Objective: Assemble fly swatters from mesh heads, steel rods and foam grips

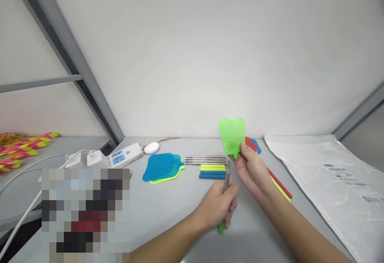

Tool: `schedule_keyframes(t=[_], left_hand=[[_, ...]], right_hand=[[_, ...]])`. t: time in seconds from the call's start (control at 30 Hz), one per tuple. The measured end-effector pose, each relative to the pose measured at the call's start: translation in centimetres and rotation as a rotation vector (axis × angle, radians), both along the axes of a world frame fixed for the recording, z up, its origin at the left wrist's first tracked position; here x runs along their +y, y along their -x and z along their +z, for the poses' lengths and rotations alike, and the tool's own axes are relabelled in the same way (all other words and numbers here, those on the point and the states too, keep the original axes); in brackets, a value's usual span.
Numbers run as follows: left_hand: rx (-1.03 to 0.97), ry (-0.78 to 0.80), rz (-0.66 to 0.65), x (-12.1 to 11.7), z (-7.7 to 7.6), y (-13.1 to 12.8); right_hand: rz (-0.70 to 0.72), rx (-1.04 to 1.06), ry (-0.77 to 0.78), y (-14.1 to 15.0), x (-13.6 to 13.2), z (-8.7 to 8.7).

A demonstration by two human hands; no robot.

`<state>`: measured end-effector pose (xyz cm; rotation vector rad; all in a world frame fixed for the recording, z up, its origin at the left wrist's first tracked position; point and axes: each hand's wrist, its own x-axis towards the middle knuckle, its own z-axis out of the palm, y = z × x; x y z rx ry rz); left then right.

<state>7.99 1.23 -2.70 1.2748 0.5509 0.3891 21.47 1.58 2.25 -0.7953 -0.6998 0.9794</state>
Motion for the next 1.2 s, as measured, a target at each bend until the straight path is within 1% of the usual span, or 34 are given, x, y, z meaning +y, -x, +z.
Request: schedule_keyframes(t=[0.13,0.27,0.37,0.47,0.6,0.7,0.8,0.9,1.07,1.13,1.2], left_hand=[[0.079,-0.022,-0.056,0.4,-0.2,-0.1],[0.100,-0.057,-0.085,0.5,-0.4,-0.2],[0.108,-0.088,-0.107,0.5,-0.4,-0.2],[0.109,-0.093,-0.100,0.5,-0.3,-0.2],[0.074,-0.068,-0.061,0.6,-0.4,-0.3],[0.033,-0.047,-0.049,0.7,-0.5,-0.4],[-0.013,0.007,-0.039,0.8,-0.4,-0.5],[-0.040,0.047,-0.029,0.9,-0.4,-0.6],[-0.032,0.054,-0.012,0.8,-0.5,-0.5],[-0.039,0.054,0.006,0.7,-0.4,-0.5],[-0.034,0.055,0.015,0.7,-0.4,-0.5]], right_hand=[[0.039,0.130,-0.033,0.6,-0.8,-0.5],[0.000,0.253,-0.048,0.5,-0.5,-0.8],[-0.002,0.319,-0.029,0.1,-0.2,-1.0],[-0.028,0.338,0.027,0.1,-0.2,-1.0],[-0.066,0.300,0.077,0.9,-0.6,-1.3],[-0.036,0.286,0.109,1.8,-0.7,-1.7],[0.011,0.308,0.126,2.3,-0.9,-1.9],[0.031,0.357,0.158,2.3,-1.0,-1.6],[0.056,0.427,0.258,2.3,-1.3,-0.6],[0.055,0.434,0.257,2.3,-1.3,-0.5],[0.020,0.447,0.245,2.1,-1.3,-0.6]])
